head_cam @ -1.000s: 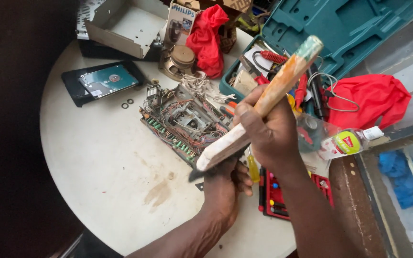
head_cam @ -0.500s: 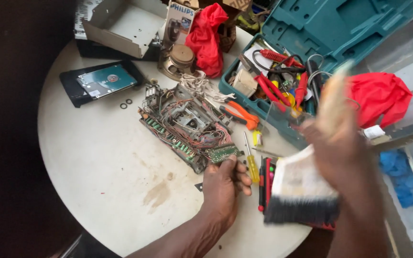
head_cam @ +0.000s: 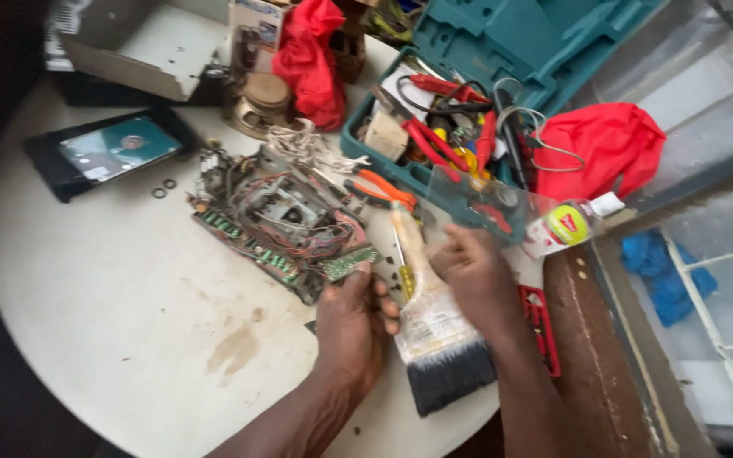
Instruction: The person cleans a disassembled electronic device on a workbench using a brush and a cloth. They wipe the internal components and circuit board, then use a small tool to adjust or inspect parts.
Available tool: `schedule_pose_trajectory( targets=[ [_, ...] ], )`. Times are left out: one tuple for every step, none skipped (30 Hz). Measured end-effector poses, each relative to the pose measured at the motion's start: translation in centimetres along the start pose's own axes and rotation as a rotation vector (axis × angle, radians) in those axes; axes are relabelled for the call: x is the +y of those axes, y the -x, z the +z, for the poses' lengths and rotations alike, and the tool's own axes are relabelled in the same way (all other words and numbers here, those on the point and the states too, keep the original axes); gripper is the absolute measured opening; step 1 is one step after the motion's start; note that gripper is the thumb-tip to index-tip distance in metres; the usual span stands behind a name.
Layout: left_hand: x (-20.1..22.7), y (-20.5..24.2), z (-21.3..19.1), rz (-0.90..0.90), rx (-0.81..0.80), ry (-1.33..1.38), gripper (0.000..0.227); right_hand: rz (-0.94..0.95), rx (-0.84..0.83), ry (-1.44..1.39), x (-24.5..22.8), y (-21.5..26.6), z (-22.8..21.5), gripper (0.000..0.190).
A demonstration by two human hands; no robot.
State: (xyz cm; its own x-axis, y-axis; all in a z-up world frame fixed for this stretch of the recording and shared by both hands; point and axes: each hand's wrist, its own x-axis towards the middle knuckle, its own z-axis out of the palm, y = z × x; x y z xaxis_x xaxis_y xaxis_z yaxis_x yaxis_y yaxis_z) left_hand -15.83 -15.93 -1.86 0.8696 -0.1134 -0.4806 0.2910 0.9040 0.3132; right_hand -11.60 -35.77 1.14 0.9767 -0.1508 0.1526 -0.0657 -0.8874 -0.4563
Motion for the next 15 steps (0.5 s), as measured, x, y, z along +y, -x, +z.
schedule_pose_trajectory(
  targets=[
    [0.5,0.2,0.1,-0.015,-0.007,-0.032,0.038,-0.165,0.165,-0.053,3.1,-0.7,0.2,0.027],
    [0.4,0.2,0.0,-0.016,-0.009,-0.029,0.038,-0.166,0.165,-0.049,1.8,-0.2,-1.8,0.027],
    [0.4,0.2,-0.1,0.003,-0.017,-0.015,0.035,0.062,0.423,-0.010,0.4,0.4,-3.9,0.037],
    [0.3,0.2,-0.2,0.021,-0.025,-0.004,0.031,0.293,0.678,0.029,-1.0,1.0,-5.8,0.052],
    [0.4,0.2,-0.1,0.020,-0.026,-0.003,0.031,0.293,0.679,0.031,2.4,-0.3,-6.1,0.052],
    [0.4,0.2,-0.1,0.011,-0.015,-0.006,0.032,0.295,0.722,-0.097,5.9,-1.5,-6.3,0.064],
    [0.4,0.2,0.0,0.003,-0.005,-0.009,0.032,0.297,0.763,-0.225,9.4,-2.6,-6.6,0.076],
    [0.5,0.4,0.0,0.001,-0.008,-0.011,0.032,0.298,0.767,-0.224,8.0,-2.5,-7.0,0.076],
    [0.6,0.5,0.0,0.000,-0.019,-0.040,0.037,0.374,0.615,-0.296,6.5,-2.4,-7.3,0.064],
    [0.8,0.7,0.0,0.003,-0.028,-0.065,0.041,0.441,0.456,-0.365,4.9,-2.5,-7.6,0.054],
    [0.7,0.6,0.1,0.006,-0.028,-0.062,0.041,0.437,0.455,-0.365,7.9,-3.5,-7.1,0.054],
    [0.6,0.5,0.0,0.007,-0.023,-0.048,0.039,0.384,0.492,-0.443,10.8,-4.7,-6.4,0.046],
    [0.6,0.5,0.0,0.009,-0.018,-0.035,0.038,0.331,0.527,-0.521,13.6,-5.8,-5.7,0.039],
    [0.3,0.3,0.0,0.016,-0.010,-0.029,0.038,0.326,0.516,-0.523,14.9,-6.2,-6.3,0.039],
    [0.0,0.0,0.0,0.020,0.006,-0.025,0.029,0.326,0.566,-0.288,16.2,-6.5,-6.8,0.046]
  ],
)
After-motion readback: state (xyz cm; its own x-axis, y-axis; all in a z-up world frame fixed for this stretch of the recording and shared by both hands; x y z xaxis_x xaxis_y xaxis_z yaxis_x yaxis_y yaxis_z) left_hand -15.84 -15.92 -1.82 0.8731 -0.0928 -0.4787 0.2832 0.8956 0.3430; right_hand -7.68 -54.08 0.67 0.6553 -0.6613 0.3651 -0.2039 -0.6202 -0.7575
